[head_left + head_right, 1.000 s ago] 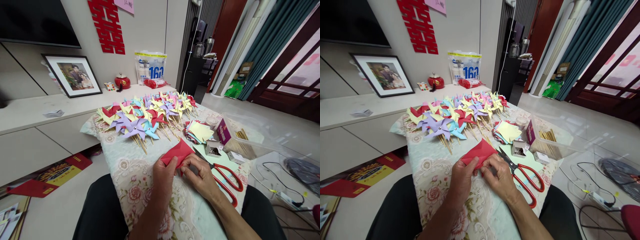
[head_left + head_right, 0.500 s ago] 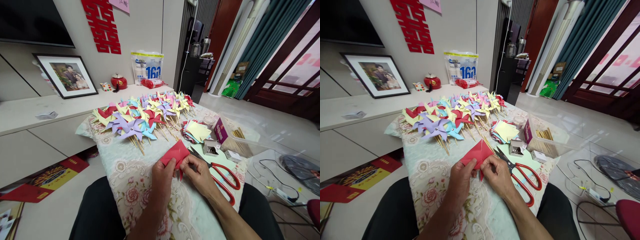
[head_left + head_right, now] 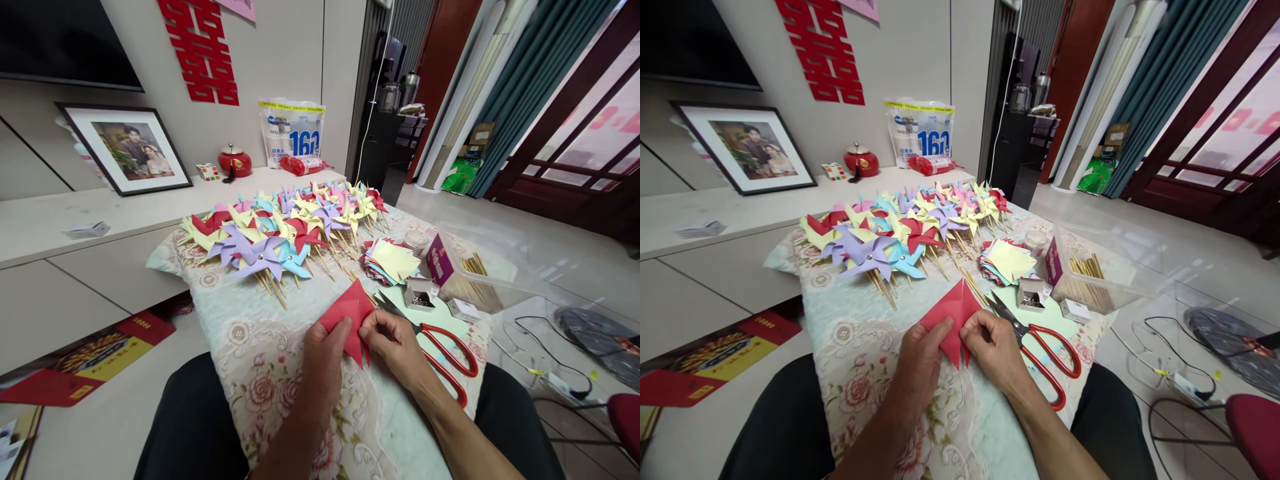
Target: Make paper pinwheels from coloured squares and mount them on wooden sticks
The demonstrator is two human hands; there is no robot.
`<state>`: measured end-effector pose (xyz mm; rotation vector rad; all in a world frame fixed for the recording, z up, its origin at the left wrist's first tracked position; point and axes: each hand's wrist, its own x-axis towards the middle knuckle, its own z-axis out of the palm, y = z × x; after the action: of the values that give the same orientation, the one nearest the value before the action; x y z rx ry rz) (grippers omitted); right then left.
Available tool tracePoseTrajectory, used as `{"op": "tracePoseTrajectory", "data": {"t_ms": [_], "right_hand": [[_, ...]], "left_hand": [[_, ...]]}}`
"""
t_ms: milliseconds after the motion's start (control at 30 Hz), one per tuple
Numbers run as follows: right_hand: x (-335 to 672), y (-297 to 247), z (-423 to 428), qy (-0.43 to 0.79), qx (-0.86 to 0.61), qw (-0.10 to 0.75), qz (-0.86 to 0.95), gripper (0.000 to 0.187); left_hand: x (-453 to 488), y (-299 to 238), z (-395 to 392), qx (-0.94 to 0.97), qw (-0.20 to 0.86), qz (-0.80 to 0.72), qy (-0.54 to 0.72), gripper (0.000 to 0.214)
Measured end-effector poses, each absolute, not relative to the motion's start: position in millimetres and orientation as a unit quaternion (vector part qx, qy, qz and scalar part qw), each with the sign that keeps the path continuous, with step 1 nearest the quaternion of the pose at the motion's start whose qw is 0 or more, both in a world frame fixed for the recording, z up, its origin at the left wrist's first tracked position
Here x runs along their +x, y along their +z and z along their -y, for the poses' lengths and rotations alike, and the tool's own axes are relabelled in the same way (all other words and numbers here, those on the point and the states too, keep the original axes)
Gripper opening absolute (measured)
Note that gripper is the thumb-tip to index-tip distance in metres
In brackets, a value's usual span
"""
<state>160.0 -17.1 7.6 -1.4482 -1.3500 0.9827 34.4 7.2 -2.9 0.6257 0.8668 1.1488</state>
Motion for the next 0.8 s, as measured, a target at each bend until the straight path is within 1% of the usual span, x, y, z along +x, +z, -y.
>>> {"op": "tracePoseTrajectory", "data": {"t_ms": [100, 167, 233, 333, 367, 467, 533, 667, 800], "right_hand": [[160, 10, 18, 0.388, -0.574, 0.473, 0.545, 0.025], [161, 10, 18, 0.361, -0.564, 0.499, 0.551, 0.024], [163, 9, 17, 0.32, -0.553, 0.517, 0.569, 0.02], [165, 6, 17, 0.242, -0.53, 0.53, 0.616, 0.007], [166, 5, 17, 0.216, -0.52, 0.531, 0.633, 0.007], [166, 2, 17, 0.145, -0.494, 0.516, 0.684, 0.02], [165, 2, 18, 0.115, -0.484, 0.499, 0.71, 0.025], [162, 5, 18, 0.083, -0.474, 0.472, 0.739, 0.024], [162, 7, 19, 0.061, -0.48, 0.46, 0.745, 0.022]], "left_hand": [[34, -1, -9, 0.254, 0.703, -0.387, 0.539, 0.011], [32, 1, -10, 0.231, 0.698, -0.388, 0.555, 0.015], [30, 4, -11, 0.219, 0.694, -0.385, 0.568, 0.02], [26, 8, -13, 0.207, 0.692, -0.365, 0.587, 0.021], [25, 9, -13, 0.198, 0.694, -0.36, 0.591, 0.021], [23, 10, -15, 0.174, 0.698, -0.359, 0.595, 0.019], [23, 11, -15, 0.172, 0.694, -0.363, 0.597, 0.02], [24, 11, -15, 0.187, 0.683, -0.364, 0.605, 0.023], [24, 6, -14, 0.228, 0.669, -0.369, 0.603, 0.016]]}}
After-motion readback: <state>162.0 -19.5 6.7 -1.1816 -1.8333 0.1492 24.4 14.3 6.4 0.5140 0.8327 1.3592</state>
